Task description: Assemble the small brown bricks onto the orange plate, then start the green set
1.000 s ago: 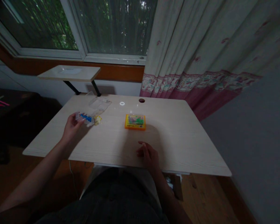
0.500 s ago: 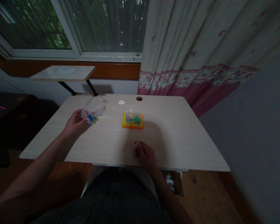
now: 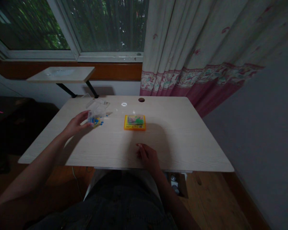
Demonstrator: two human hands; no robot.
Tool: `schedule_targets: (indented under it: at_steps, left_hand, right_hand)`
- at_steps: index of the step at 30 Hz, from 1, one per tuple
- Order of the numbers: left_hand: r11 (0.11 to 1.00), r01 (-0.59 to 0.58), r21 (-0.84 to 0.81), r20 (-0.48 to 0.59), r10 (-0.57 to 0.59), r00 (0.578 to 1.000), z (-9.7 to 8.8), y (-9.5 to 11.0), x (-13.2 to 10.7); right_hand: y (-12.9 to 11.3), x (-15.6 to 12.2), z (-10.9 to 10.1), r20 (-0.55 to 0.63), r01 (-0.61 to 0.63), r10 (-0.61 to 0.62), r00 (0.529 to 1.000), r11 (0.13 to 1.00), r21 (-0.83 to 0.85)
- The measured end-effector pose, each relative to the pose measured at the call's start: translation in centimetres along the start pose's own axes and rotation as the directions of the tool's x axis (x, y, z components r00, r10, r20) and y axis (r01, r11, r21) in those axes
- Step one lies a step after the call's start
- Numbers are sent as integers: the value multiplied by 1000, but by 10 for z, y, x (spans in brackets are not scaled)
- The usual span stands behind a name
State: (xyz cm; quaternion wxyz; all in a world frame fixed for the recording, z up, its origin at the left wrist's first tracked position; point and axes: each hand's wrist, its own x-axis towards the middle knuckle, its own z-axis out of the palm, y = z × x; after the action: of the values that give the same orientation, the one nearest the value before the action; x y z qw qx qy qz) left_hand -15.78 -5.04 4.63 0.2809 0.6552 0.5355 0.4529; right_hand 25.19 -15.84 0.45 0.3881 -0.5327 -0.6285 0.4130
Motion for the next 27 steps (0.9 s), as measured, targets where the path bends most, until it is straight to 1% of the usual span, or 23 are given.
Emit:
schedule_targets:
  at_steps: [7,12,15,19,22,24,27]
  left_hand:
    - [989,-36,146,80,25,996,-3,16,2]
    - [958,-94,272,175,47,983,-6,21,3]
    - [951,-114,287,187,61,981,-8,25,5]
    - [960,-124,253,164,84,983,-10,28,4]
    - [964,-104,243,130,74,989,-10,26,-2]
    - [978,-77,195,82,62,995,-8,22,-6]
    - [998,-22,52,-28,24,999,-3,14,-10]
  right_hand:
    - [0,1,0,-4,7,-7,1000,1000,-7]
    - [-2,0,0,2,-9,9,1000,1000,13]
    - [-2,0,0,5,-5,5,1000,1000,15]
    - [-2,0,0,-3,3,-3,1000,1000,-6]
    - [-1,1,0,-12,11,-11,1000,1000,-17]
    - [-2,1,0,-12,11,-11,1000,1000,-18]
    - [-3,1,0,-9,8,-8,1000,1000,-6]
